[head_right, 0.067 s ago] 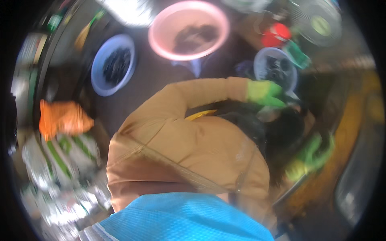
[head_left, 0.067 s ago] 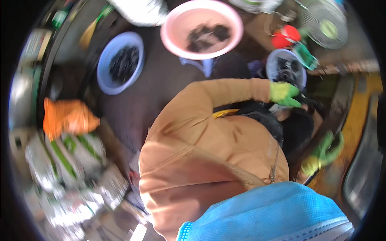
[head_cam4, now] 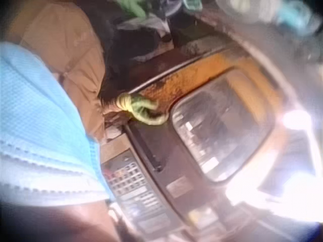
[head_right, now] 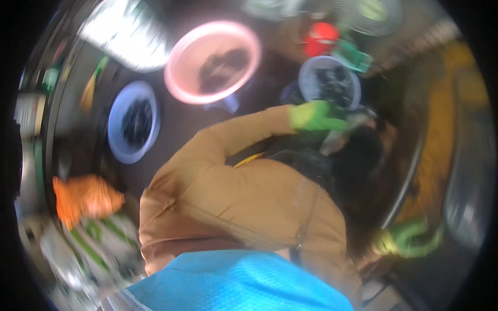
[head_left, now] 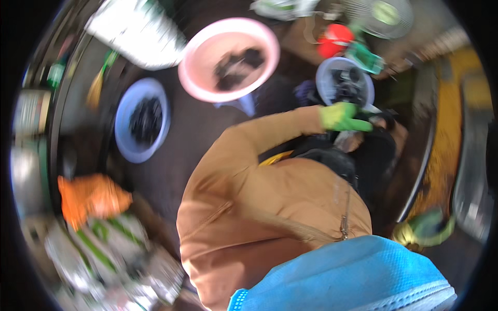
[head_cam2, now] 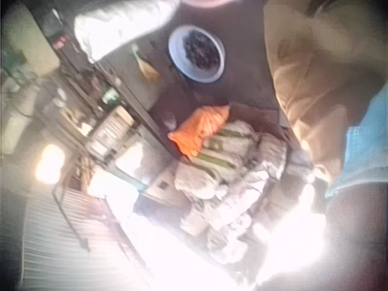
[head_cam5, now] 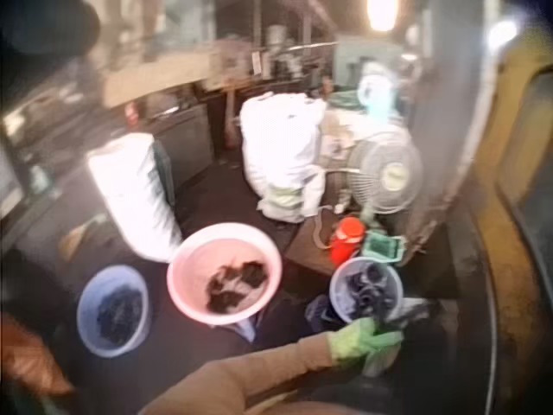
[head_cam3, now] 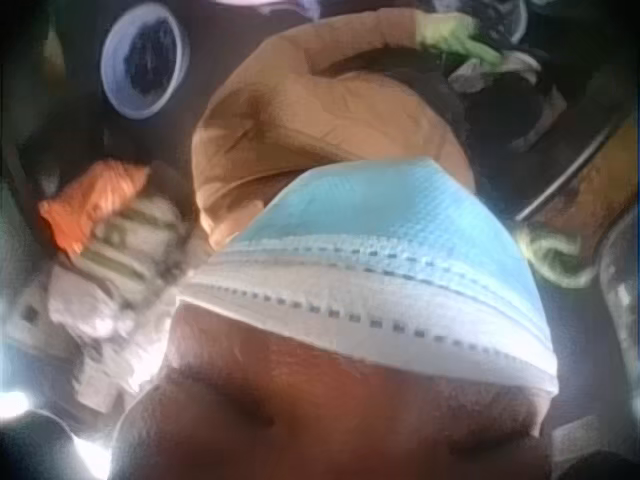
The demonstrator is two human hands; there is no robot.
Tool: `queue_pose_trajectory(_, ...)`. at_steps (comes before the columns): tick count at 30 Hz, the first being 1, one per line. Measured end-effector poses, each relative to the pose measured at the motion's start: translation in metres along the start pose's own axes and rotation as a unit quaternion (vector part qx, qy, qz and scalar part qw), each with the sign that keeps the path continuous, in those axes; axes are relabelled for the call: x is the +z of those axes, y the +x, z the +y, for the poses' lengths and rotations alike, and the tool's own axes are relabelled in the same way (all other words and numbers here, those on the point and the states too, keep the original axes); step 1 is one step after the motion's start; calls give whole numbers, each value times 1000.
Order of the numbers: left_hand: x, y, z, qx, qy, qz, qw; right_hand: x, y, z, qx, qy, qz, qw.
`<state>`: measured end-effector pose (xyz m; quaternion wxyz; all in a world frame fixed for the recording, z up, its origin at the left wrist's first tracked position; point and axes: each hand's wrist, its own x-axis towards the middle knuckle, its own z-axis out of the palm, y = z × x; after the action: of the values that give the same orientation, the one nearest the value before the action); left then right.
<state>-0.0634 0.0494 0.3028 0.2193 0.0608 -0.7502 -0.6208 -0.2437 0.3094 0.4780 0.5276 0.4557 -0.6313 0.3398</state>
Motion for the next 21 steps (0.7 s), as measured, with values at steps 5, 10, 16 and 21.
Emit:
queue_pose_trajectory(5, -10, 0, -29, -252, -204, -11, 946, -99, -1, 74, 39, -328, 140, 934)
queue_pose_trajectory(10, 3, 18, -41, -191, -400, 50, 895, -95, 17, 81, 154, 68, 221, 961)
queue_pose_trajectory(16, 32, 97, 19, -165, -356, -73, 917, -15, 49, 68, 361, 268, 288, 845)
queue_pose_trajectory(21, 94, 189, 94, -12, -310, -115, 944, -9, 91, 142, 301, 170, 185, 920)
